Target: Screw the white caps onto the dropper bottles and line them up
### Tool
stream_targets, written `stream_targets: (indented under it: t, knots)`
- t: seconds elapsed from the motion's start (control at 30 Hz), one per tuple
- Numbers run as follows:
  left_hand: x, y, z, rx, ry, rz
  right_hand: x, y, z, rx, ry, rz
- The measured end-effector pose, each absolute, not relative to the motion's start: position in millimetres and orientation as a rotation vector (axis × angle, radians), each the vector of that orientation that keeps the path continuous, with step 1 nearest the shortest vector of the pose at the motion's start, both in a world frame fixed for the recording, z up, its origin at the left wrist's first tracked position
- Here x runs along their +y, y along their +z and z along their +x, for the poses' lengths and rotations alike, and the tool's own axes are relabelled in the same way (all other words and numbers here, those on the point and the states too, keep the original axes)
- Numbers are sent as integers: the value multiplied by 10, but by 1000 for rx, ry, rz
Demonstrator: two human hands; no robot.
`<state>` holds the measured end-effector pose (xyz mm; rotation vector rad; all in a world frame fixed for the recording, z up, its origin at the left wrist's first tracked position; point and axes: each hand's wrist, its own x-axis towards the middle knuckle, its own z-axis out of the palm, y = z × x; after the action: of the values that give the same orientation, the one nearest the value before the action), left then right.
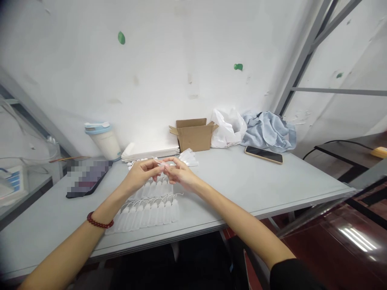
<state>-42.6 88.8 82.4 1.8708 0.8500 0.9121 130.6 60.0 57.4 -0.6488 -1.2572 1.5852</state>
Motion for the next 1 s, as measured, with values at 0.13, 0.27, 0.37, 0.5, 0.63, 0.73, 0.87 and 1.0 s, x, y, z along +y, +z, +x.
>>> stream_targets:
  t: [0.13, 0.27, 0.37, 0.5, 0.63, 0.73, 0.87, 1.0]
  knots:
    - [863, 803, -423, 864, 892, 1887, 595, 606, 1311, -1253, 1537, -674]
    - [874, 784, -423, 907, 922, 1843, 619, 621, 1338, -1196, 1539, -686]
    - [924, 765, -442, 867, 967, 1745, 636, 607, 1348, -1168, 1586, -687]
    - [970, 758, -473, 782, 1043, 1566, 647, 579, 1332, -1156, 1664, -655]
    - [961, 769, -478, 791, 1040, 1552, 653, 565, 1313, -1155, 1700, -631]
    - [946, 775, -470, 825, 1016, 1620, 653, 565, 1307, -1153, 1707, -662]
    - [928, 796, -460, 869, 958, 1704, 641, 569, 1302, -1191, 1684, -789]
    - [917, 818, -462, 881, 866, 1747, 626, 571, 1302, -1276, 1621, -867]
